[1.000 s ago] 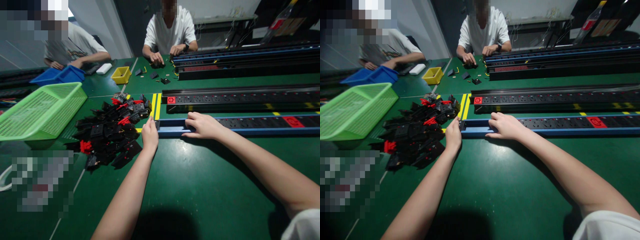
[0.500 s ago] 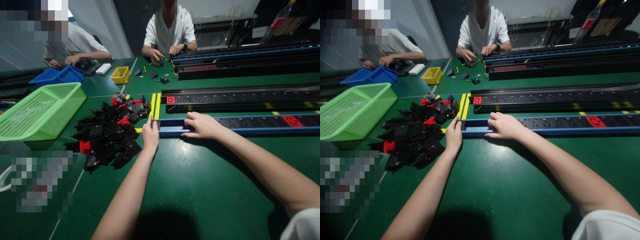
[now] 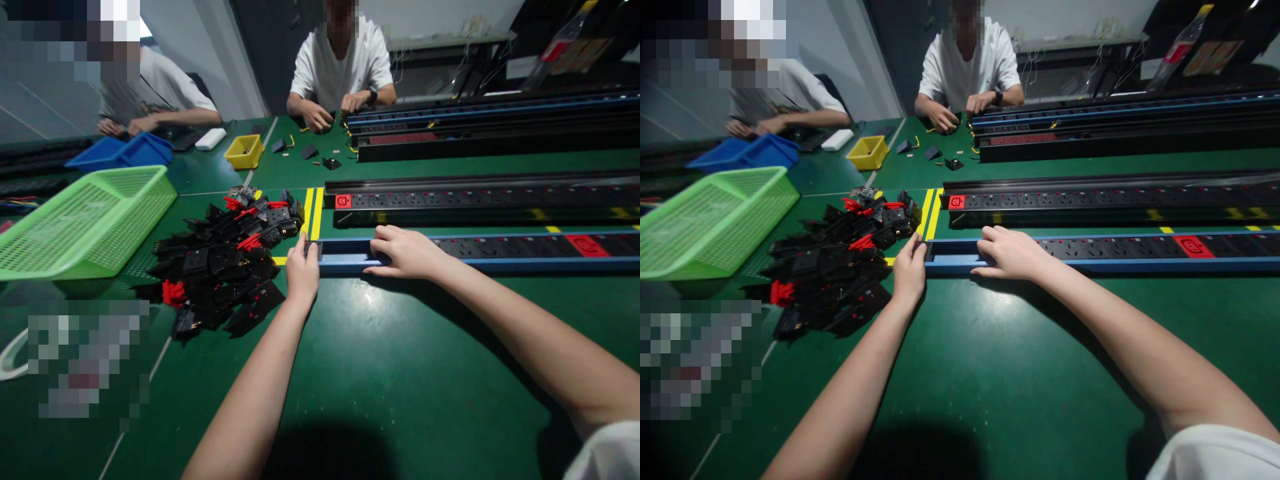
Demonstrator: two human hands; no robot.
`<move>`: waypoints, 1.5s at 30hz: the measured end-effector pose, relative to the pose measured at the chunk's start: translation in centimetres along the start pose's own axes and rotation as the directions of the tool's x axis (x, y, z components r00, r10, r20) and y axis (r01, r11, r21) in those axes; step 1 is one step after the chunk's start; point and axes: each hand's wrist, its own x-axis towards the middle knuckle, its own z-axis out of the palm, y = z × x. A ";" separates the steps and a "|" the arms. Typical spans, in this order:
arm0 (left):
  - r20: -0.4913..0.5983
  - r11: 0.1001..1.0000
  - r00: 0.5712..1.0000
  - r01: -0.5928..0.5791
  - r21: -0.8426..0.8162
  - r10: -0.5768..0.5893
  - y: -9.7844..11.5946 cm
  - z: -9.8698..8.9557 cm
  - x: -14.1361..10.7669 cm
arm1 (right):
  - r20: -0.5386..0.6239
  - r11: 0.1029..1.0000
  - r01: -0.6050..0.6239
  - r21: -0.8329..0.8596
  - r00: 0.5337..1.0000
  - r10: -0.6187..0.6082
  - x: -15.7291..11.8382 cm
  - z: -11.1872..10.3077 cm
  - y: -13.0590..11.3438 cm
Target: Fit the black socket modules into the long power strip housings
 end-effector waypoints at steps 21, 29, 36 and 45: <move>0.018 1.000 1.000 0.001 -0.002 -0.001 0.0 0.1 0.0 | -0.009 1.000 -0.001 -0.008 1.000 0.001 0.1 0.0 -0.1; 0.052 0.996 0.996 -0.071 0.048 0.069 0.5 -0.1 -0.3 | -0.015 1.000 -0.004 -0.005 1.000 0.004 0.0 -0.1 -0.1; 0.144 0.974 0.978 -0.170 0.152 0.148 1.3 0.2 -1.0 | -0.019 1.000 -0.006 -0.005 1.000 0.006 0.0 -0.1 -0.2; 0.063 0.958 0.980 -0.199 0.207 0.190 2.0 0.0 -0.8 | -0.021 1.000 -0.001 0.000 1.000 0.001 0.0 -0.3 -0.2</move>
